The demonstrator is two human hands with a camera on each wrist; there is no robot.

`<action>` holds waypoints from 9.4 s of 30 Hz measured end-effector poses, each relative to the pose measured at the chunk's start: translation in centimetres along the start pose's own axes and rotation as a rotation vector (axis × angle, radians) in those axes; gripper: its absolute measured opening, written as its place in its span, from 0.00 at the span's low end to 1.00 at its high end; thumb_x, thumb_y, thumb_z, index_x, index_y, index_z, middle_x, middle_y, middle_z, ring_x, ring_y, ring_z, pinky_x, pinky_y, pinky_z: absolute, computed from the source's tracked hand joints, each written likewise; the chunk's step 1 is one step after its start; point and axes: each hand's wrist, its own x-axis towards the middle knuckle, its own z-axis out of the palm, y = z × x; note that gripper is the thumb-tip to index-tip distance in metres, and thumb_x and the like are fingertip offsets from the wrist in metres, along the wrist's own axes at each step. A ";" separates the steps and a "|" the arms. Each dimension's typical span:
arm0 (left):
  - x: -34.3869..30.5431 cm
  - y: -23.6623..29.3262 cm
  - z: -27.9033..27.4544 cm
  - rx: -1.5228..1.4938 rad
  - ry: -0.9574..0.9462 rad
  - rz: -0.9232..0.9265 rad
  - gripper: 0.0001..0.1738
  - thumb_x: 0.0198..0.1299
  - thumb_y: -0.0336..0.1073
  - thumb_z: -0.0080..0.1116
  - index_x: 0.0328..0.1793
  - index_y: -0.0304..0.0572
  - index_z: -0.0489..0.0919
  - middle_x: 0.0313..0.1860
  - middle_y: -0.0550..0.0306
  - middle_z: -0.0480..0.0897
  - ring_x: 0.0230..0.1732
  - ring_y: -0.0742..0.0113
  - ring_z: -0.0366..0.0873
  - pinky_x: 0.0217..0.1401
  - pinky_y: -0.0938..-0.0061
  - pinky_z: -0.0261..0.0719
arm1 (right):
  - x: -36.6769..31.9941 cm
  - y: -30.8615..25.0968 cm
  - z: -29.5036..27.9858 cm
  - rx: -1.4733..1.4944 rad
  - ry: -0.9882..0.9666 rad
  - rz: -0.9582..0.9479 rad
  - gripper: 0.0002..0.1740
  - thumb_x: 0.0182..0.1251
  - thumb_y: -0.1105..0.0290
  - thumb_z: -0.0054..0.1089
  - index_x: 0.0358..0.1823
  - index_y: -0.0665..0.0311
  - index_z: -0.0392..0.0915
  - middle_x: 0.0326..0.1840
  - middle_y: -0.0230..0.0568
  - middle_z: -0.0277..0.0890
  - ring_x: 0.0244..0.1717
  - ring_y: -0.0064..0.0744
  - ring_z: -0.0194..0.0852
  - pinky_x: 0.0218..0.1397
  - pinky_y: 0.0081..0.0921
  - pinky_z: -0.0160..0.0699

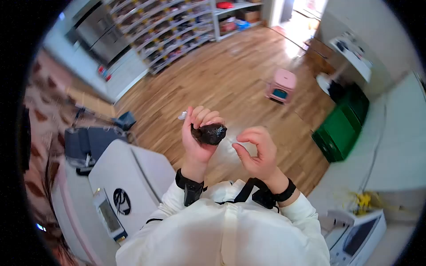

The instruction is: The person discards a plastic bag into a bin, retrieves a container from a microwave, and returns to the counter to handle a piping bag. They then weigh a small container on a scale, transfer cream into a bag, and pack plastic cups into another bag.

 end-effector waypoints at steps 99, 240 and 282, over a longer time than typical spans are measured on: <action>98.6 188.8 15.3 1.400 0.315 0.512 0.29 0.66 0.48 0.33 0.68 0.41 0.55 0.71 0.58 0.51 0.67 0.61 0.54 0.67 0.68 0.52 | 120.5 82.9 167.9 0.642 -0.643 0.270 0.13 0.62 0.62 0.51 0.37 0.67 0.68 0.26 0.35 0.66 0.27 0.22 0.61 0.31 0.21 0.63; 234.6 212.9 -2.8 1.478 0.435 0.890 0.27 0.67 0.49 0.33 0.65 0.39 0.61 0.64 0.50 0.63 0.64 0.64 0.59 0.64 0.76 0.56 | 211.2 188.5 165.6 1.255 -0.717 0.737 0.10 0.57 0.79 0.54 0.42 0.66 0.71 0.39 0.31 0.72 0.41 0.20 0.69 0.50 0.21 0.68; 233.0 245.3 30.9 2.132 0.770 1.524 0.08 0.61 0.34 0.44 0.35 0.40 0.72 0.19 0.64 0.68 0.16 0.78 0.63 0.16 0.81 0.60 | 228.6 180.7 185.5 0.376 -0.739 -0.200 0.71 0.31 0.55 0.76 0.67 0.71 0.27 0.68 0.65 0.32 0.71 0.55 0.29 0.70 0.39 0.38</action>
